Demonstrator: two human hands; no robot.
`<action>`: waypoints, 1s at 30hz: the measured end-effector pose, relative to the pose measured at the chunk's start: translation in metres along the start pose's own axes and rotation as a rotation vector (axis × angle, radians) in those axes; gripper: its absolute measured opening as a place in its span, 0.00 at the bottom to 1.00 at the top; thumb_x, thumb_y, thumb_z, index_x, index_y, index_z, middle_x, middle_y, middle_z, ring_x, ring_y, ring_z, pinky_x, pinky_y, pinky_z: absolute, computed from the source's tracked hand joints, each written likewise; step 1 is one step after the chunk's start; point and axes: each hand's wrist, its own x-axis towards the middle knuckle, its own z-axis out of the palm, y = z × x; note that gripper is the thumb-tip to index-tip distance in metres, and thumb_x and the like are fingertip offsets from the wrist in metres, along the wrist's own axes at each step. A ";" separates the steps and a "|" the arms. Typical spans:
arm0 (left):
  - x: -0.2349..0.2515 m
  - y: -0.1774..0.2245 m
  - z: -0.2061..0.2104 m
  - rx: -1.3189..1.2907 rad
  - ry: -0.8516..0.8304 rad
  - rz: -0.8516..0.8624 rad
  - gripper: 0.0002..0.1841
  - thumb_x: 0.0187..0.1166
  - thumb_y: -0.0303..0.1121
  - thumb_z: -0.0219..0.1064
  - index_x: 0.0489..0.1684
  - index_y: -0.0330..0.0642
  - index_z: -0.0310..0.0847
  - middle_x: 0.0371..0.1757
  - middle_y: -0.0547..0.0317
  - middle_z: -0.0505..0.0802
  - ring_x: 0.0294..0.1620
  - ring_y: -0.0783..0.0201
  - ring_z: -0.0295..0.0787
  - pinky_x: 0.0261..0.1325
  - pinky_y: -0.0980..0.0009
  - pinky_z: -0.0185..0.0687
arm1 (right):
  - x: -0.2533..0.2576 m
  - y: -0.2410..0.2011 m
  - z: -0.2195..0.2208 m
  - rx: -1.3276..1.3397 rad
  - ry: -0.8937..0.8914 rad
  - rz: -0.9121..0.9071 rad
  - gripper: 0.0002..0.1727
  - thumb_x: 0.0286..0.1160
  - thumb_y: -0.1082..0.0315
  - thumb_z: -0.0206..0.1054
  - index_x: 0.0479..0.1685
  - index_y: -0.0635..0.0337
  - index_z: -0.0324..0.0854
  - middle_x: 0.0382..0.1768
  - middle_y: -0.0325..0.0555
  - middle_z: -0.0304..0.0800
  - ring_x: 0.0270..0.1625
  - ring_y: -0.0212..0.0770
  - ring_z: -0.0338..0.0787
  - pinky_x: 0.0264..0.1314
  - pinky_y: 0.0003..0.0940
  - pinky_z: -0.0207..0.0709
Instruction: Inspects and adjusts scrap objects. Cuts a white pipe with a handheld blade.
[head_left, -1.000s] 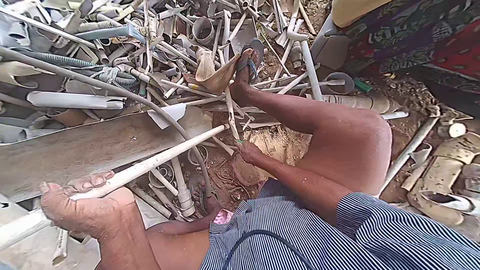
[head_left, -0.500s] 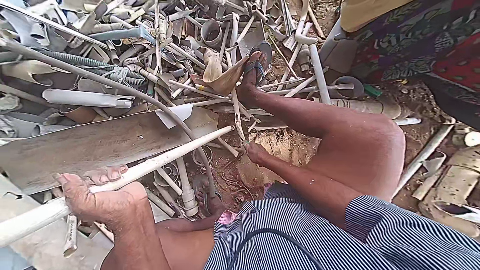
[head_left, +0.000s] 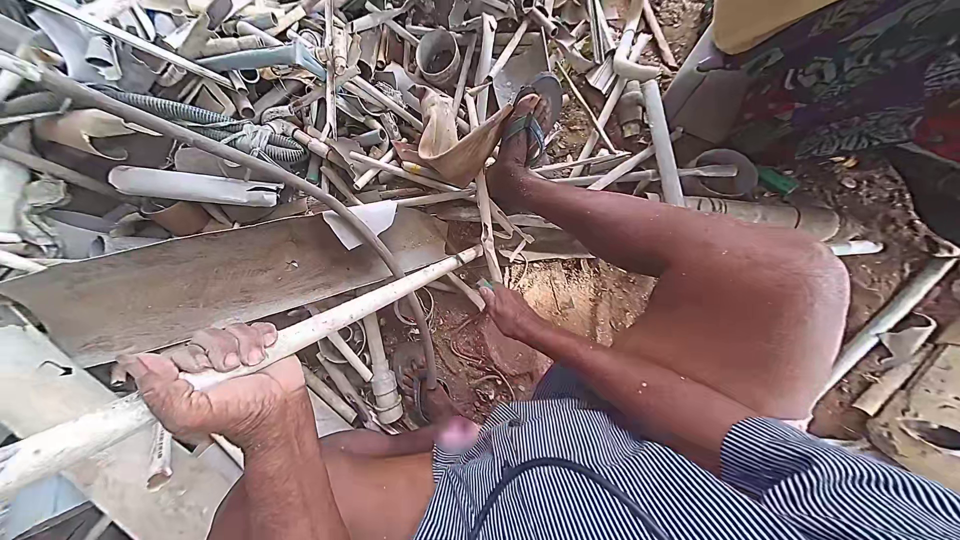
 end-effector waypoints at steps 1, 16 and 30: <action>0.001 0.000 0.002 0.013 -0.009 0.005 0.33 0.93 0.41 0.23 0.09 0.51 0.62 0.05 0.68 0.70 0.07 0.68 0.72 0.16 0.73 0.76 | 0.011 0.014 -0.004 0.007 0.013 0.081 0.33 0.98 0.51 0.34 0.75 0.74 0.67 0.66 0.72 0.81 0.71 0.63 0.83 0.73 0.58 0.72; -0.009 0.004 -0.001 -0.040 -0.121 -0.025 0.30 0.89 0.36 0.27 0.09 0.50 0.64 0.07 0.68 0.73 0.09 0.70 0.73 0.17 0.75 0.75 | -0.028 -0.024 0.007 -0.076 -0.024 -0.193 0.31 0.97 0.51 0.38 0.72 0.72 0.69 0.55 0.70 0.86 0.62 0.65 0.88 0.66 0.60 0.77; -0.010 0.005 0.001 -0.144 -0.246 -0.052 0.24 0.86 0.35 0.43 0.10 0.49 0.69 0.10 0.68 0.76 0.12 0.71 0.76 0.19 0.76 0.76 | -0.085 -0.111 0.003 -0.032 -0.128 -0.543 0.27 0.97 0.51 0.41 0.62 0.68 0.73 0.41 0.60 0.85 0.49 0.58 0.89 0.54 0.55 0.79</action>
